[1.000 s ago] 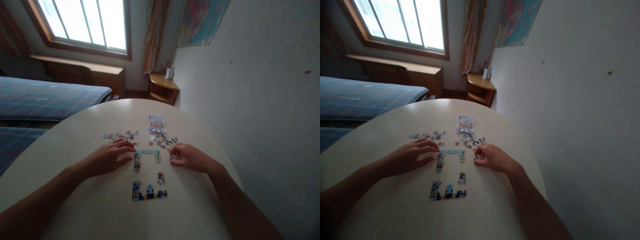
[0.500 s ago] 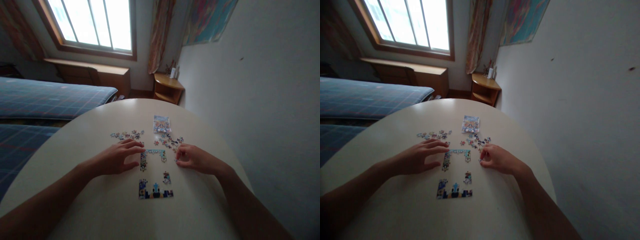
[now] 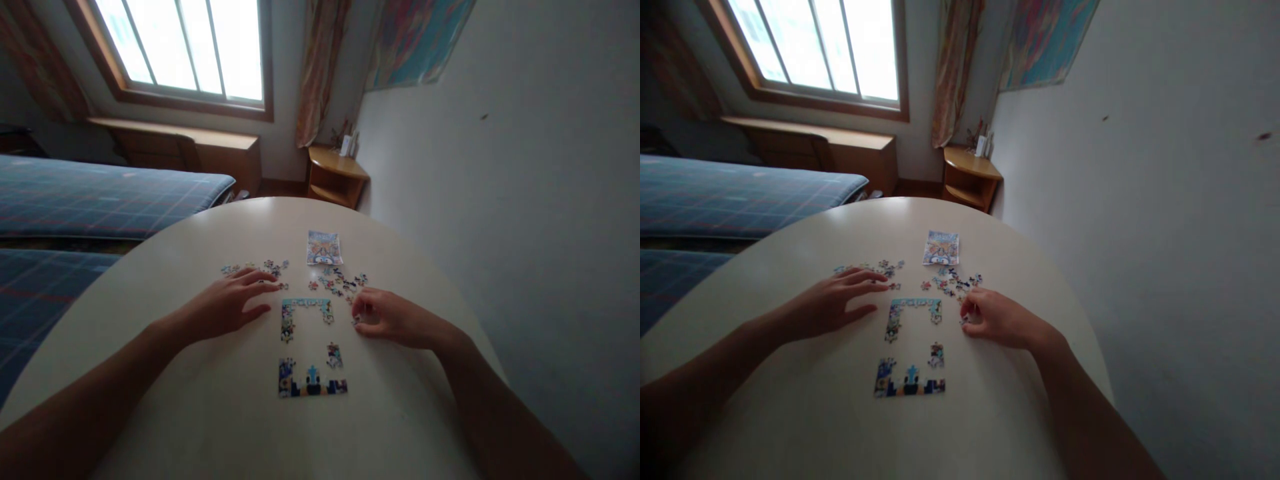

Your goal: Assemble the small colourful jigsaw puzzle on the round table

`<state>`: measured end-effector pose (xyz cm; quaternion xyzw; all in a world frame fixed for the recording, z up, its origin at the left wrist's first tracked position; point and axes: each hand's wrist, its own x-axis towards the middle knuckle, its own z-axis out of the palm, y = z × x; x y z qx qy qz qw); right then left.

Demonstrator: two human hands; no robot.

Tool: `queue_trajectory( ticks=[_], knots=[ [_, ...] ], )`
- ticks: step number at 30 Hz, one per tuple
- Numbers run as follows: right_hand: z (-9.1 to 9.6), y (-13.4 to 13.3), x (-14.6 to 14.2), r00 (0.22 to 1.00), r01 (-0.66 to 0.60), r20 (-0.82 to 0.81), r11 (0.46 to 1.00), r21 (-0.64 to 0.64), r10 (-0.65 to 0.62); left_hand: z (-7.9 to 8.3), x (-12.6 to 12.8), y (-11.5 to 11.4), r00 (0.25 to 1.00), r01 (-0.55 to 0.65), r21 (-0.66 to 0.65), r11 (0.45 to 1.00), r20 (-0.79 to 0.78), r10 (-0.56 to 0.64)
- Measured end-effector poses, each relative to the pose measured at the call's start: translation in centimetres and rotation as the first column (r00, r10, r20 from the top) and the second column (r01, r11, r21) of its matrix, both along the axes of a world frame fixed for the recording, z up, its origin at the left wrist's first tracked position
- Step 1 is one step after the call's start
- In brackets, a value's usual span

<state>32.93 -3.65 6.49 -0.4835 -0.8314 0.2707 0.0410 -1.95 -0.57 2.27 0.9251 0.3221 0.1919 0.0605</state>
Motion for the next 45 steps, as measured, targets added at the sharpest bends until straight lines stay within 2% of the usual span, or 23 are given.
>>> queue_trajectory(
  ticks=[5, 9, 12, 15, 18, 21, 25, 30, 39, 45],
  knots=[
    [0.0, -0.2, 0.0, 1.000, 0.010, -0.013, 0.999, -0.032, -0.010, -0.2, -0.6, 0.5, 0.999, -0.035, 0.001, 0.999, -0.012, 0.035],
    [-0.1, -0.1, 0.1, 0.998, 0.002, -0.057, 0.999, -0.050, -0.005, 0.0, -0.3, 0.2, 1.000, 0.009, -0.028, 1.000, -0.005, -0.009],
    [-0.1, -0.2, -0.6, 0.986, 0.023, -0.163, 1.000, -0.011, -0.024, 0.5, 0.1, -0.2, 0.998, 0.056, -0.063, 0.996, -0.014, -0.057],
    [-0.4, -0.9, -2.5, 0.955, 0.056, -0.294, 0.997, 0.047, -0.040, 1.0, 0.4, -0.9, 0.996, 0.067, -0.119, 0.991, -0.057, -0.074],
    [-1.2, -2.2, -5.3, 0.918, 0.054, -0.396, 0.997, 0.047, -0.031, 1.2, 0.7, -2.0, 0.991, 0.021, -0.198, 0.980, -0.128, -0.047],
    [-2.2, -3.4, -7.8, 0.896, 0.026, -0.444, 0.994, 0.105, 0.023, 1.2, 1.2, -3.3, 0.978, -0.033, -0.272, 0.962, -0.205, -0.025],
    [-3.2, -3.9, -9.5, 0.910, 0.022, -0.411, 0.982, 0.189, 0.059, 1.1, 1.8, -4.4, 0.963, -0.069, -0.327, 0.943, -0.268, -0.022],
    [-3.9, -3.5, -9.6, 0.933, -0.020, -0.347, 0.974, 0.227, 0.100, 0.6, 2.1, -4.4, 0.957, -0.077, -0.323, 0.943, -0.288, -0.021],
    [-3.9, -3.4, -9.5, 0.936, -0.087, -0.309, 0.963, 0.256, 0.166, 0.8, 2.5, -4.6, 0.946, -0.101, -0.342, 0.934, -0.324, -0.017],
    [-4.1, -3.4, -9.6, 0.939, -0.088, -0.301, 0.961, 0.264, 0.168, 0.7, 2.5, -4.5, 0.942, -0.104, -0.339, 0.935, -0.335, -0.017]
  ],
)
